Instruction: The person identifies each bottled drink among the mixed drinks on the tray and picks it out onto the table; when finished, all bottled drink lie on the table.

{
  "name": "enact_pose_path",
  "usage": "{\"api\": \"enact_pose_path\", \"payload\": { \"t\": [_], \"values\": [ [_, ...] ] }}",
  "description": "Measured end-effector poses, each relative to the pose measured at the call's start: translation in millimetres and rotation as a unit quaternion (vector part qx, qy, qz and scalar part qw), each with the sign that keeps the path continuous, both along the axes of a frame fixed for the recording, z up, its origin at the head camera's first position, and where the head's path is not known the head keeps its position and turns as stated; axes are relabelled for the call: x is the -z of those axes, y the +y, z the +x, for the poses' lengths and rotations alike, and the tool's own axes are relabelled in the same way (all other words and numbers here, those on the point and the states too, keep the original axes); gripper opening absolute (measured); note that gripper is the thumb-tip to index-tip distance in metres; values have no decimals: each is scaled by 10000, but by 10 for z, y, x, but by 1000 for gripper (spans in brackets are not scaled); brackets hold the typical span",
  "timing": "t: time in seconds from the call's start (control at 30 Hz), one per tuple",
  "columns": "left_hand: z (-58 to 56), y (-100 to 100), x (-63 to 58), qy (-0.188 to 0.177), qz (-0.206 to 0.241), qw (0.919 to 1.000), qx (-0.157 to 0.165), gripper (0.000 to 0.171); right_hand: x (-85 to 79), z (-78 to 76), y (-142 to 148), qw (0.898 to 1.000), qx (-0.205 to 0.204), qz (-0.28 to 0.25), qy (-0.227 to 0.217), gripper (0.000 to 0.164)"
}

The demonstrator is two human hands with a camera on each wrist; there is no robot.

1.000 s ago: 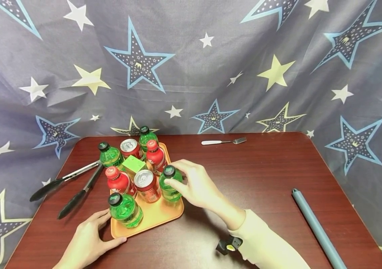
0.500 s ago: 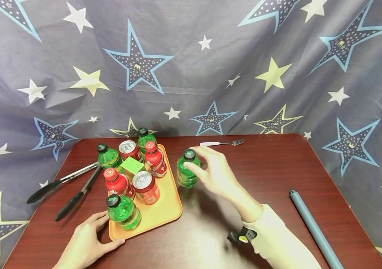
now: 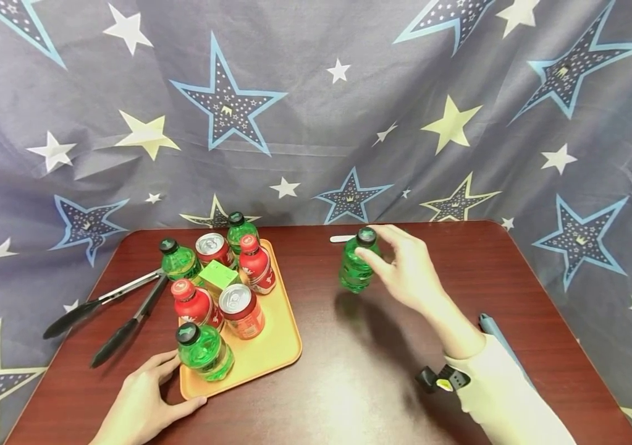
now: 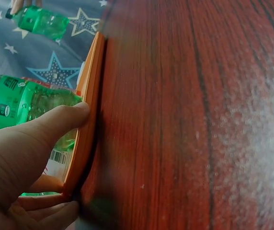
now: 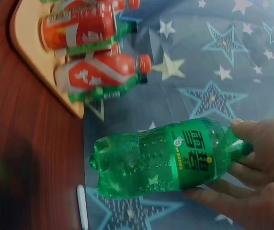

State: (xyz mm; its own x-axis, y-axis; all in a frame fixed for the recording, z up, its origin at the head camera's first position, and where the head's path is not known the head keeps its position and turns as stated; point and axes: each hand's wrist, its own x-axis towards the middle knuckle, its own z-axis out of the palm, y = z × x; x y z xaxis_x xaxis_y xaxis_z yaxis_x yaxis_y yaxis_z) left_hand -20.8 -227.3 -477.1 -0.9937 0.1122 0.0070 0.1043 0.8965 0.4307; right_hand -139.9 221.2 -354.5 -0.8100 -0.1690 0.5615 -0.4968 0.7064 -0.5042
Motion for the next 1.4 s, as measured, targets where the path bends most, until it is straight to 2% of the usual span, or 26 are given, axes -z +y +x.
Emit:
{"api": "enact_pose_path", "payload": {
  "t": [0.5,0.83,1.0,1.27,1.4],
  "values": [
    [10,-10,39,199,51,9998,18,101,-57,-68,661,9945,984,284,-208,30],
    [8,-4,35,213,19,9998,12,103,-110,-122,900,9892,1422,74,-354,31],
    [7,-12,36,205,4,9998,-5,104,-136,-141,1009,9847,1673,180,-448,33],
    [0,-9,30,156,5,9999,-13,104,-96,-207,1226,9771,2019,219,-641,39],
    [12,-13,38,299,65,9995,-13,101,-58,-243,1317,9760,2053,180,-705,38]
  ]
}}
